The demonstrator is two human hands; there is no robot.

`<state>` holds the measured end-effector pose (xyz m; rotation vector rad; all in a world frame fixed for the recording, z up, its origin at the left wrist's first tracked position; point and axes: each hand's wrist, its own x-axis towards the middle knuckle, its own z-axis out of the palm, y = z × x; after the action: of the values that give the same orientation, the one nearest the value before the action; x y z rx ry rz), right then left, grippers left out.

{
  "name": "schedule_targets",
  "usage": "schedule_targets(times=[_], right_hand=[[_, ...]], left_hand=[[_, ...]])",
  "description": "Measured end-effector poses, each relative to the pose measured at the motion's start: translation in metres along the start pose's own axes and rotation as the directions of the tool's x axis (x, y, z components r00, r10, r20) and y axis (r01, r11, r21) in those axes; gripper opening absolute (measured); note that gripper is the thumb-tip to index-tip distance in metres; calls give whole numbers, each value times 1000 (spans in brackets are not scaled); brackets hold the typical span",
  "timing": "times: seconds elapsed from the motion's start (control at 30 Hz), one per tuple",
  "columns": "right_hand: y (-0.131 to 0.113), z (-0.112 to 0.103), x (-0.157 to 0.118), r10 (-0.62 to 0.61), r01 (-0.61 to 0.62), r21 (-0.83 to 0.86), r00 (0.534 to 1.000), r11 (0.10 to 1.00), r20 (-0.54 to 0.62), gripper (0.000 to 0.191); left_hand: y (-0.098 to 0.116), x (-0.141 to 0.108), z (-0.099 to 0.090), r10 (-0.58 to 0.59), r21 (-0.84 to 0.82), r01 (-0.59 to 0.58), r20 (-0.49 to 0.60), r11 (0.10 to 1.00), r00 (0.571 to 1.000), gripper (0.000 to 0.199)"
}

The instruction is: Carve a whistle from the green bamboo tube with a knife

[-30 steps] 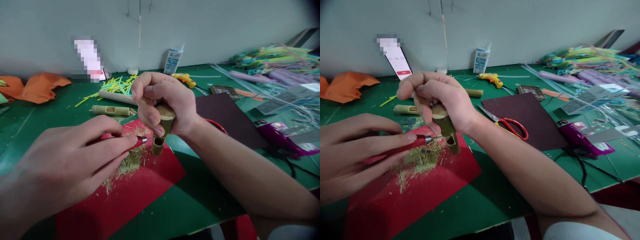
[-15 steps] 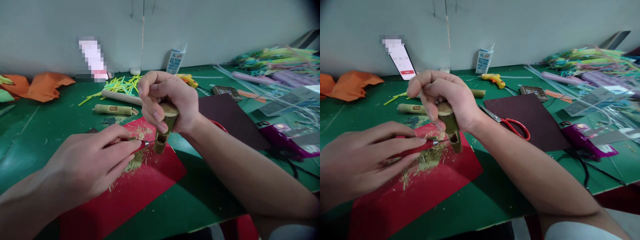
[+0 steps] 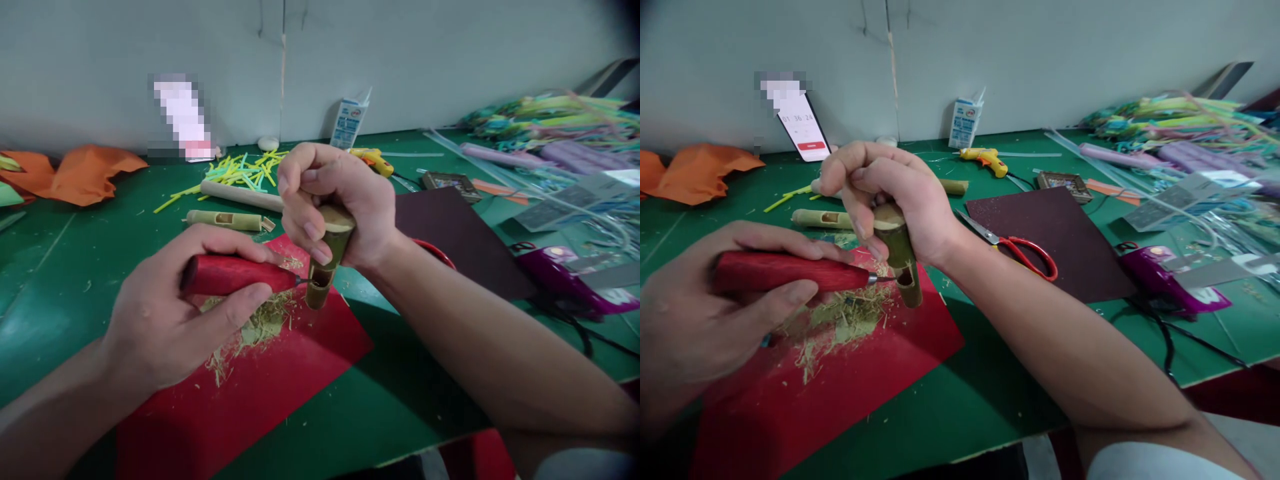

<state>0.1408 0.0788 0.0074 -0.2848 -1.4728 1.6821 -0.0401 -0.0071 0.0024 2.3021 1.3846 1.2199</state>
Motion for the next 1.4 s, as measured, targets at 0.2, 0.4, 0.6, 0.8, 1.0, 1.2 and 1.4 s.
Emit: schedule_targets(times=[0.2, 0.4, 0.6, 0.8, 1.0, 1.2, 1.4], right_hand=[[0, -1, -3, -21, 20, 28, 999, 999, 38, 22], [1, 0, -4, -69, 68, 29, 997, 997, 45, 21], [1, 0, -3, -49, 49, 5, 998, 999, -27, 20], [0, 4, -3, 41, -48, -75, 994, 996, -98, 13], [-3, 7, -4, 131, -150, -141, 982, 979, -133, 13], [-3, 12, -5, -29, 28, -46, 1000, 999, -5, 22], [-2, 11, -6, -60, 56, -106, 997, 993, -39, 19]], left_hand=[[-11, -4, 7, -124, -70, 118, -95, 991, 988, 15], [-14, -6, 20, -409, -432, 375, 16, 820, 912, 11], [-19, -10, -4, 21, -113, -15, 53, 993, 998, 30], [-35, -10, -24, 84, 32, -96, 274, 995, 958, 46], [-8, -7, -8, 93, 88, -101, 97, 991, 991, 23], [3, -7, 3, 7, 121, 9, -134, 993, 991, 13], [-2, -11, 12, -124, 88, 149, -245, 985, 962, 11]])
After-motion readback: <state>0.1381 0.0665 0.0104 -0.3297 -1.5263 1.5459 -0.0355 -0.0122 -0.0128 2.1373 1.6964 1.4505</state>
